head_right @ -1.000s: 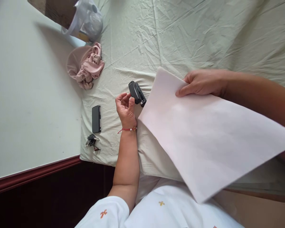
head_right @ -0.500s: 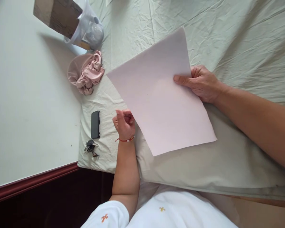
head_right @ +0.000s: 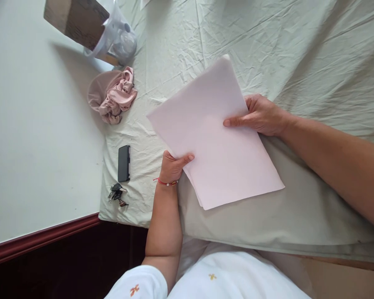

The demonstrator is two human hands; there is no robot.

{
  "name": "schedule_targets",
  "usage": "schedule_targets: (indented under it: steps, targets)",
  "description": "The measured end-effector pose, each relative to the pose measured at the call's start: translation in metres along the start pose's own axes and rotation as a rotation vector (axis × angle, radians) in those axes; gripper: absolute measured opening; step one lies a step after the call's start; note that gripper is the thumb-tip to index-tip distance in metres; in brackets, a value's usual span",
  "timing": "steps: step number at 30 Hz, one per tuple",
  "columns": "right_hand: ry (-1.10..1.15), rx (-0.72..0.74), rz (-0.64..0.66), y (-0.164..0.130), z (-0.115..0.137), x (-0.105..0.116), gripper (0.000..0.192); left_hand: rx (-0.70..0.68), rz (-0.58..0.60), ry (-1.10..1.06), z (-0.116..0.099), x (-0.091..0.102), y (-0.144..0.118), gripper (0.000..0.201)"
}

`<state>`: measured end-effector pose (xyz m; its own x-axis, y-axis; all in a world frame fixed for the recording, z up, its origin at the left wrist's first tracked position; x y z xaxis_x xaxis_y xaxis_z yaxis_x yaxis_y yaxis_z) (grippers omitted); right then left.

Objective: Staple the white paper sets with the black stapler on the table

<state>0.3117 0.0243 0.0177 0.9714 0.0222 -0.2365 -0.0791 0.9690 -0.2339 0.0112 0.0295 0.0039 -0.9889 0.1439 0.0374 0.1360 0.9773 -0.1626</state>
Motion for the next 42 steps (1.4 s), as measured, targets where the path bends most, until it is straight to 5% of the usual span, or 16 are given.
schedule_targets:
  steps: [8,18,37,42]
  targets:
    - [-0.034,-0.014,-0.039,0.002,-0.005,0.008,0.033,0.062,-0.127,-0.169,0.002,-0.001,0.004,0.049]
    - [-0.03,0.013,-0.086,0.005,-0.005,0.008,0.039,0.03,-0.278,-0.242,-0.001,0.0,0.007,0.04]
    - [-0.064,0.018,-0.127,0.004,-0.001,0.007,0.034,0.007,-0.389,-0.323,-0.002,0.005,0.009,0.044]
    - [-0.115,-0.025,-0.157,0.006,-0.005,0.01,0.03,0.025,-0.31,-0.373,-0.001,0.005,0.011,0.047]
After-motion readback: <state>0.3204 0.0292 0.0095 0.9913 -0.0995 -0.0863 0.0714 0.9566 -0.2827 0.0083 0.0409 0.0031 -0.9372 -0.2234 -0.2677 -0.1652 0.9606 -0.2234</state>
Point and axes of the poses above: each hand's wrist, its own y-axis towards the middle knuckle, its own x-axis out of the back of the hand, z = x × y, the point moved 3 cm from there along y, towards the middle knuckle, and after that the axes turned 9 degrees about -z, right-handed, at the moved point
